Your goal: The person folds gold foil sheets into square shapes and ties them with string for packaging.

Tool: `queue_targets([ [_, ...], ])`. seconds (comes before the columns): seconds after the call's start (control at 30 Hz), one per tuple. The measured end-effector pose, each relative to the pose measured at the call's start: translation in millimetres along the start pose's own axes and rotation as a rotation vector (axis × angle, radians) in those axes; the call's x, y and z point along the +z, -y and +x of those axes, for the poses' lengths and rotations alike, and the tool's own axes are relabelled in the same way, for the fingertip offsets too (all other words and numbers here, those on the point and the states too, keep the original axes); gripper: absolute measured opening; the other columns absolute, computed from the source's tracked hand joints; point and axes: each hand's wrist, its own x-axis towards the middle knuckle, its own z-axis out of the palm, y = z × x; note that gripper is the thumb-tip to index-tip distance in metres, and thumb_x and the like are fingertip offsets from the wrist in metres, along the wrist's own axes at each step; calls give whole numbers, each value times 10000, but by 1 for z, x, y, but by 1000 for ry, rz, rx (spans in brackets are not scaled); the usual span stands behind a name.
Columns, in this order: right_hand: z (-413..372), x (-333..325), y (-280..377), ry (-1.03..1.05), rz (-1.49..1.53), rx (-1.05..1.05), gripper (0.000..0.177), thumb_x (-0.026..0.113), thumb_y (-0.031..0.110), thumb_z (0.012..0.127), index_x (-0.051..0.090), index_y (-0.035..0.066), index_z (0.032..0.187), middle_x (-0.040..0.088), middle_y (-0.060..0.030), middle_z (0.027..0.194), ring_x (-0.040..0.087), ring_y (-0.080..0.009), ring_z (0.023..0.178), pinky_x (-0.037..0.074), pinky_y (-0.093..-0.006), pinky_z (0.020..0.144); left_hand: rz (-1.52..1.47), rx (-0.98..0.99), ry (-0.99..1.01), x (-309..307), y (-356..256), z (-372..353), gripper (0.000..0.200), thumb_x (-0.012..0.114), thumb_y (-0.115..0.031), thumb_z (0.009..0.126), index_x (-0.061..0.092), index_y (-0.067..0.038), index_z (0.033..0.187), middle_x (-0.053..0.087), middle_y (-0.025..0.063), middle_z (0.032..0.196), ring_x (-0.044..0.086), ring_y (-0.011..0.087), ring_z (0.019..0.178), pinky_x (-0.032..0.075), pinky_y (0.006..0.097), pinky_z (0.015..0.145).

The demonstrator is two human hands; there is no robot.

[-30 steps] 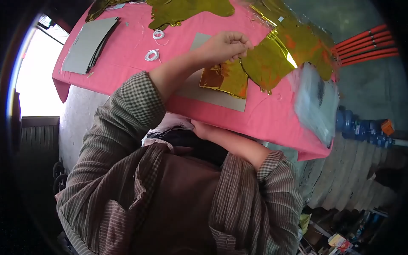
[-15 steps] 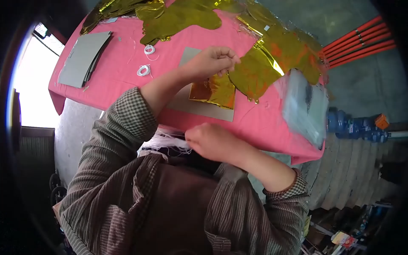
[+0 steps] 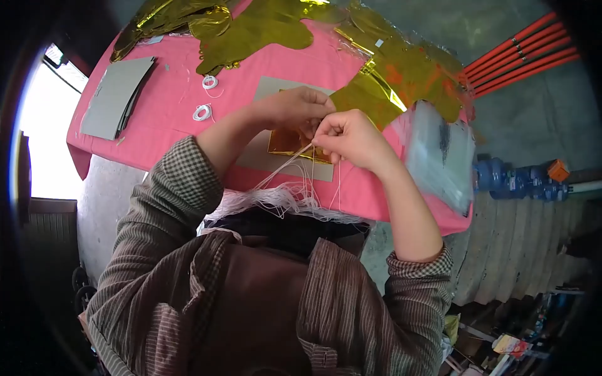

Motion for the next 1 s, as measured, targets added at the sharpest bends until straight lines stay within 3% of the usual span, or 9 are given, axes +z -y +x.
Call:
queue_targets([
  [0.1, 2, -12, 1, -43, 47, 3, 91, 603, 99, 796, 591, 28, 740, 575, -8, 591, 530, -51, 466, 385, -171, 408, -23, -108, 133, 1, 1, -3, 206, 516, -229, 851, 548, -29, 888, 582, 59, 753, 588, 137, 652, 508, 263, 591],
  [0.3, 6, -26, 6, -136, 163, -51, 92, 597, 95, 800, 591, 11, 763, 584, -20, 621, 531, -53, 487, 390, -166, 421, -205, -39, 161, 1, -3, -4, 170, 504, -184, 852, 548, -32, 911, 599, 84, 825, 604, 149, 691, 513, 273, 619],
  [0.5, 23, -28, 5, -163, 145, -176, 80, 594, 87, 802, 595, 8, 808, 585, -10, 637, 513, -41, 539, 405, -172, 479, -129, -107, 192, 12, -3, -5, 170, 538, -136, 850, 540, -17, 973, 597, 70, 859, 607, 126, 740, 516, 239, 642],
  [0.67, 27, -21, -1, -218, 238, -217, 52, 594, 80, 794, 588, 28, 798, 580, -1, 668, 510, -40, 587, 377, -161, 501, -298, -21, 186, 12, -3, -2, 153, 548, -156, 851, 555, -22, 924, 602, 52, 831, 605, 112, 727, 510, 230, 630],
  [0.73, 27, -20, -9, -308, 220, -360, 53, 592, 82, 798, 574, 32, 799, 569, 1, 684, 502, -34, 597, 375, -162, 504, -287, 9, 174, 9, -1, -1, 153, 550, -167, 851, 561, -25, 908, 602, 49, 826, 604, 109, 720, 506, 229, 624],
  [0.87, -2, -28, -8, -325, 163, -230, 61, 588, 85, 804, 557, 33, 798, 554, 15, 684, 484, -28, 579, 376, -162, 501, -401, 103, 54, 2, -1, 0, 138, 549, -164, 847, 574, -39, 900, 592, 29, 775, 586, 102, 670, 484, 223, 596],
  [0.93, -17, -28, -9, -129, 25, -19, 67, 582, 90, 811, 546, 35, 794, 547, 22, 686, 472, -24, 558, 370, -158, 493, -417, 106, 17, 2, -1, 0, 133, 550, -161, 845, 576, -44, 902, 587, 21, 759, 578, 100, 654, 477, 222, 588],
  [1.0, -19, -22, -23, -128, 55, -39, 67, 587, 80, 803, 548, 30, 780, 541, 24, 665, 475, -24, 557, 372, -166, 487, -422, 93, 11, 1, 0, 1, 137, 587, -175, 818, 577, -54, 881, 561, 23, 744, 565, 104, 644, 481, 239, 603],
])
